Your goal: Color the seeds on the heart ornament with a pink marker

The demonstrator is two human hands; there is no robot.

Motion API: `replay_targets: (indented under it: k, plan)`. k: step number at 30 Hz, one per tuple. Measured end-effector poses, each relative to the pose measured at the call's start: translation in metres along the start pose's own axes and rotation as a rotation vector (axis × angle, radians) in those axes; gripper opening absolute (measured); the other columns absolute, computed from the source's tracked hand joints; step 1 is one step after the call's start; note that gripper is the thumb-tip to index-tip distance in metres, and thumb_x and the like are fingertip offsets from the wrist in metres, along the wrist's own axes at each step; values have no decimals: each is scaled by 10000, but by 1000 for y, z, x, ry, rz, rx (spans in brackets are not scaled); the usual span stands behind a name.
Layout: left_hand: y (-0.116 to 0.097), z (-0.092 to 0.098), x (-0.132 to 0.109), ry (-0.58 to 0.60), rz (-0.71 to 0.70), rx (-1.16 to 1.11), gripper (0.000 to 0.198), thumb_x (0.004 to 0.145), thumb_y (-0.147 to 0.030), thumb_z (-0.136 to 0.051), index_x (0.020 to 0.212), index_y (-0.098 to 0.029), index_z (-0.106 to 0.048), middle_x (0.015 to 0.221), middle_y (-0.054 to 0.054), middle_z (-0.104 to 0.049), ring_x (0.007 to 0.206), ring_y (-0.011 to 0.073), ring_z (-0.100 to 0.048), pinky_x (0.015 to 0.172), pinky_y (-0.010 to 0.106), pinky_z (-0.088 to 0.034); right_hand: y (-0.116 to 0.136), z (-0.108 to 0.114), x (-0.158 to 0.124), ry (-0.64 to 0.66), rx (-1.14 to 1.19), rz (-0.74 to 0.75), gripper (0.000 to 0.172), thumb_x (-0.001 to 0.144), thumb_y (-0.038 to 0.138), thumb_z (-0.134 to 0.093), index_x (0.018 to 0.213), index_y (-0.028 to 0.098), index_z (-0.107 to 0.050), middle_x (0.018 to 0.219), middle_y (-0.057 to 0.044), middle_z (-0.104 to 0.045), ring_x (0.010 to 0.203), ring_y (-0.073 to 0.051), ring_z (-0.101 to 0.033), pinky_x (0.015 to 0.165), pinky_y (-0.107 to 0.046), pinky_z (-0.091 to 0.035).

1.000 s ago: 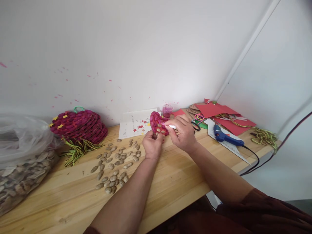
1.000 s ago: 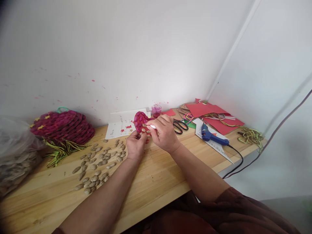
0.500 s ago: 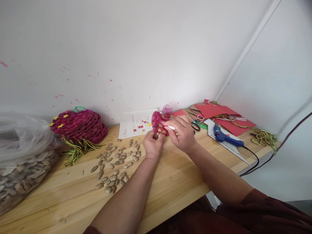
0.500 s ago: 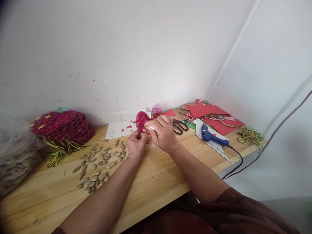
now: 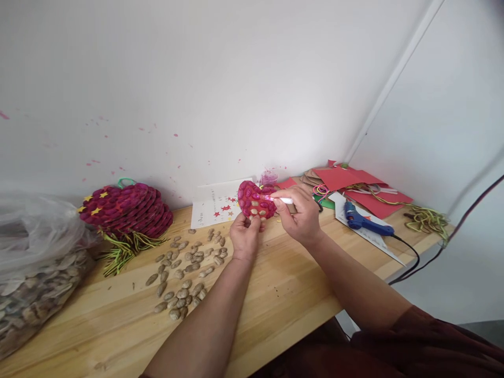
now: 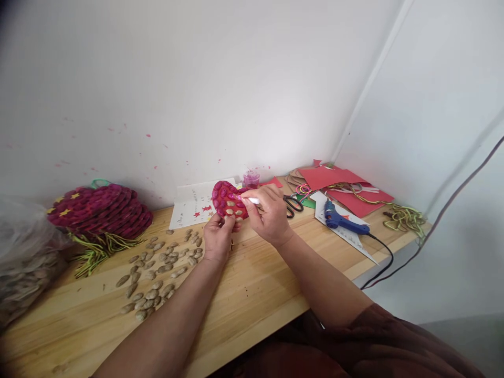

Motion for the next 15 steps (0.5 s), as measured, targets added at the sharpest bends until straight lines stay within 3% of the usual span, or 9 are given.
replay_targets:
  k: [15]
  plan:
    - [1, 1, 2, -2, 0, -45, 384, 623, -471, -871, 812, -183, -701, 652, -12, -694, 555, 154, -662, 605, 274, -536, -8, 6, 3, -45, 16, -64, 74, 1021, 204, -657, 1000, 230, -722, 921, -40, -806, 870, -221, -702, 820, -389, -520]
Point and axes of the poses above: each hand's wrist, its own x-axis towards the middle knuckle, its own z-axis out of the back of the hand, y = z × x, the point moved 8 cm from there along x, towards the middle knuckle
